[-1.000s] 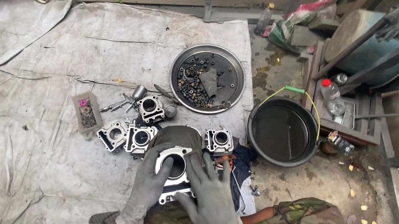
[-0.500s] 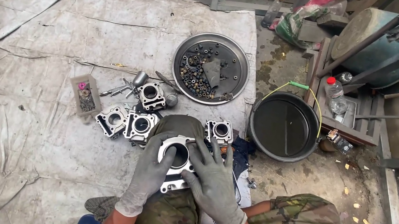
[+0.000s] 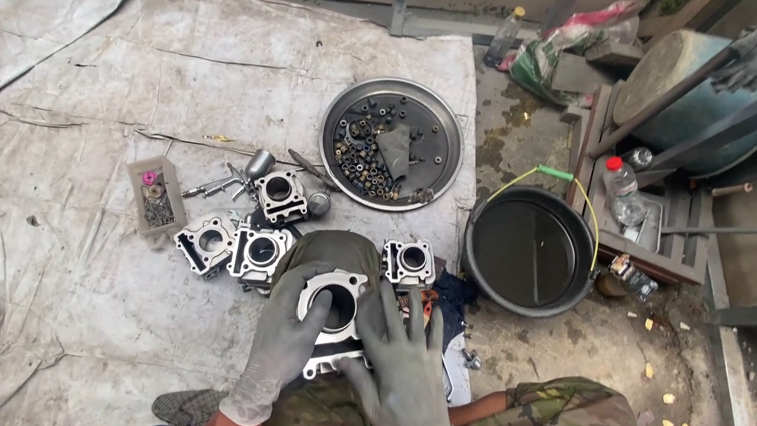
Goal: Inspecting and preparing a motorcycle engine cylinder block for cleaning or assembly
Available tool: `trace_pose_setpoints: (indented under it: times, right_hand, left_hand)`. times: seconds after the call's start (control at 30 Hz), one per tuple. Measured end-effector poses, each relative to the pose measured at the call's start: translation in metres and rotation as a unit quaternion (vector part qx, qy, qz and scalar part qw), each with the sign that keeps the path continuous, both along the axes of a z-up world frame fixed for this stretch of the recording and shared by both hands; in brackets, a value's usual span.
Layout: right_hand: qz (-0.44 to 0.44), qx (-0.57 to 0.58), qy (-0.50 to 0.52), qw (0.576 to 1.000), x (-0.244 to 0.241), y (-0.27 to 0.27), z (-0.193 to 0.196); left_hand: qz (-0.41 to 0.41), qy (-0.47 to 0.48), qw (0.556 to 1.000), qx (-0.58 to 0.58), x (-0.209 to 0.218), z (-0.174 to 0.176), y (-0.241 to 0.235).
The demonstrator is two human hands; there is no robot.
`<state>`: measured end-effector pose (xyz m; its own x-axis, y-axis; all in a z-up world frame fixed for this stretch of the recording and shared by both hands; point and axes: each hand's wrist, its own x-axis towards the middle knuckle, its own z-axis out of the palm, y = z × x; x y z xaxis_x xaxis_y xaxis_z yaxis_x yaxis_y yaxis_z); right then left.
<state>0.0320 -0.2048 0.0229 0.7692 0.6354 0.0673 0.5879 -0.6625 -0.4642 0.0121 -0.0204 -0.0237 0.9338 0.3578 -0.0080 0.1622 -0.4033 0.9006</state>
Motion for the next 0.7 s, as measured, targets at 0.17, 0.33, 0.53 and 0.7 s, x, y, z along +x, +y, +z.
trace_pose_setpoints:
  times: [0.17,0.33,0.53,0.7]
  right_hand:
    - [-0.01,-0.018,0.014,1.0,0.001,0.003,-0.002]
    - [-0.007,0.002,-0.02,1.0,0.008,0.006,-0.004]
    - [-0.003,-0.045,-0.039,0.998,-0.014,0.0,-0.005]
    - [-0.028,-0.012,-0.043,0.999,0.01,0.008,-0.013]
  left_hand:
    - [0.025,-0.014,1.0,-0.001,0.0,-0.006,-0.002]
    - [0.018,0.005,1.0,-0.018,-0.001,-0.004,0.0]
    - [0.018,-0.007,1.0,0.002,-0.004,0.0,-0.005]
    - [0.024,0.0,1.0,0.02,-0.002,-0.002,-0.004]
